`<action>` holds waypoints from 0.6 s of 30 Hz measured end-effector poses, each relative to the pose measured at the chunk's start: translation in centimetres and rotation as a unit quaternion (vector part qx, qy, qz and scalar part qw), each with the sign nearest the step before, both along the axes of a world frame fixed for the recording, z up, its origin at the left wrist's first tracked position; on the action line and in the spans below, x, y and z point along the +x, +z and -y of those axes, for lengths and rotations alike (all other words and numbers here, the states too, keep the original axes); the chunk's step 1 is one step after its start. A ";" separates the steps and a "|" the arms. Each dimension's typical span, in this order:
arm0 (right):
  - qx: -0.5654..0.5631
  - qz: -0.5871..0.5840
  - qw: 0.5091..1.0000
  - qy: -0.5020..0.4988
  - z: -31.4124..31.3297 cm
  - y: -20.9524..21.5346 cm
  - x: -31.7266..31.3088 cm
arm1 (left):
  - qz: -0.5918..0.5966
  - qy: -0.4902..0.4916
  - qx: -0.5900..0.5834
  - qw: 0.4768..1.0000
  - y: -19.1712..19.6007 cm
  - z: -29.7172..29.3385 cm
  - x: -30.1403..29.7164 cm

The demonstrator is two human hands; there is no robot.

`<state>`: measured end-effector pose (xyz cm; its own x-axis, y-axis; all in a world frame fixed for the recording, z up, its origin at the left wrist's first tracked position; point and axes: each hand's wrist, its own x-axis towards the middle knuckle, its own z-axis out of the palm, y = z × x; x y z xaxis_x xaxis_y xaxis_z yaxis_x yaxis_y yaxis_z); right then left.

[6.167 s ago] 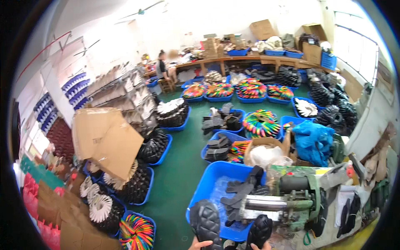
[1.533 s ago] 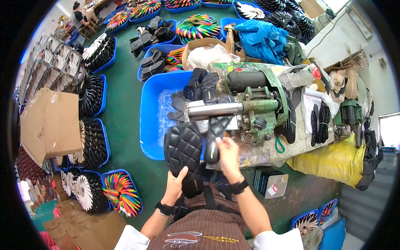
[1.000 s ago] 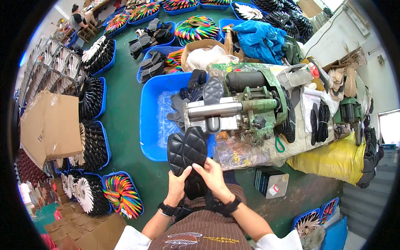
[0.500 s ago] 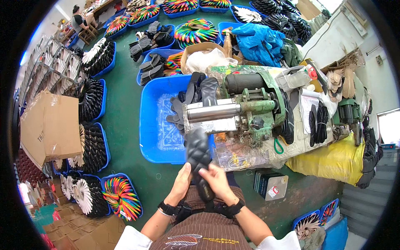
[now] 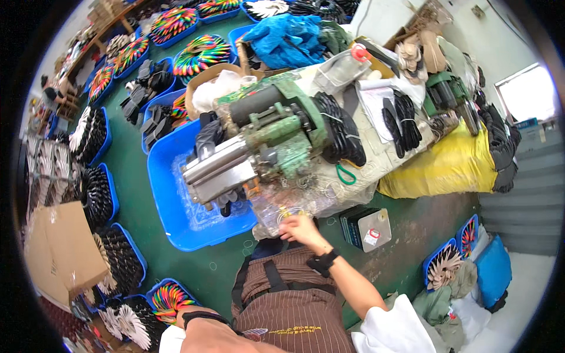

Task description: The recorder takes black shoe soles from a bundle and grinds their edges against a rotating machine wheel in a workshop.

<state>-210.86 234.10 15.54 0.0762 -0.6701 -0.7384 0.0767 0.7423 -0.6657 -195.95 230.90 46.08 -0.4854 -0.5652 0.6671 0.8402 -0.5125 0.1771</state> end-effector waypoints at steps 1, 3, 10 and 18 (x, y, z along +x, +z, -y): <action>-0.002 -0.037 0.998 -0.052 -0.5 -0.3 -2.7 | -0.011 -0.019 0.015 1.000 0.6 -0.2 -1.3; -0.026 -0.107 0.984 -0.139 -0.8 -1.0 -8.7 | -0.030 -0.056 0.048 0.997 1.1 -0.4 -3.8; -0.192 -0.320 0.899 -0.229 6.3 -5.3 -26.3 | -0.006 -0.163 0.173 0.971 1.0 0.1 -16.2; -0.135 -0.405 0.903 -0.051 20.7 -4.2 -23.2 | 0.126 0.005 0.159 0.979 0.1 6.3 -27.2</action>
